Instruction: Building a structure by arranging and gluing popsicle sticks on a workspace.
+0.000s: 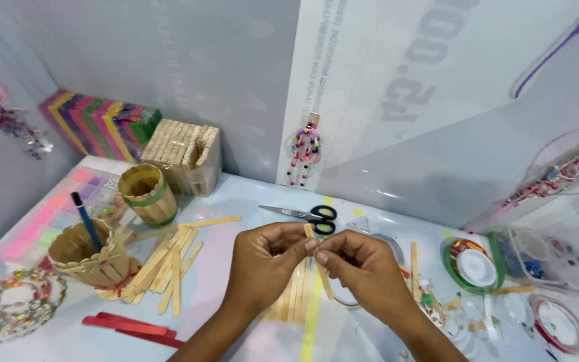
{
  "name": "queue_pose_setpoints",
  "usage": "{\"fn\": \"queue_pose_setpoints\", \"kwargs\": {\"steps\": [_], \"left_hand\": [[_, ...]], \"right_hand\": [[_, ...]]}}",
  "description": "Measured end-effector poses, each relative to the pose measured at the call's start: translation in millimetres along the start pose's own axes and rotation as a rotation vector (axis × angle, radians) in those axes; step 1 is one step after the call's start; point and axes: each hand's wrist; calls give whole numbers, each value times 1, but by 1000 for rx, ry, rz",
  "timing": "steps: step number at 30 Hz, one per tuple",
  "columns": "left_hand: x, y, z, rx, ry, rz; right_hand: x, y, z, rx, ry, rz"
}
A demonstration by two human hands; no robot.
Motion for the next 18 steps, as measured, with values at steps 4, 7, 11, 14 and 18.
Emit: {"fn": "queue_pose_setpoints", "kwargs": {"steps": [4,7,11,14,18], "left_hand": [[3,6,-4,58,64,55],[4,26,-7,-23,-92,230],[18,72,-5,-91,125,655],[47,106,2,-166,159,1007],[63,131,-2,-172,244,1188]], "right_hand": [[-5,25,0,63,25,-50],[6,66,2,-23,-11,-4],[11,128,5,-285,-127,-404],[-21,171,5,-356,-196,-506],[-82,219,11,-285,-326,-1063]]}}
Point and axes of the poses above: each hand's wrist, its own z-axis towards the middle knuckle, its own y-axis out of the back of the hand, x = y × z, and after that the axes turned 13 degrees about z, right-handed
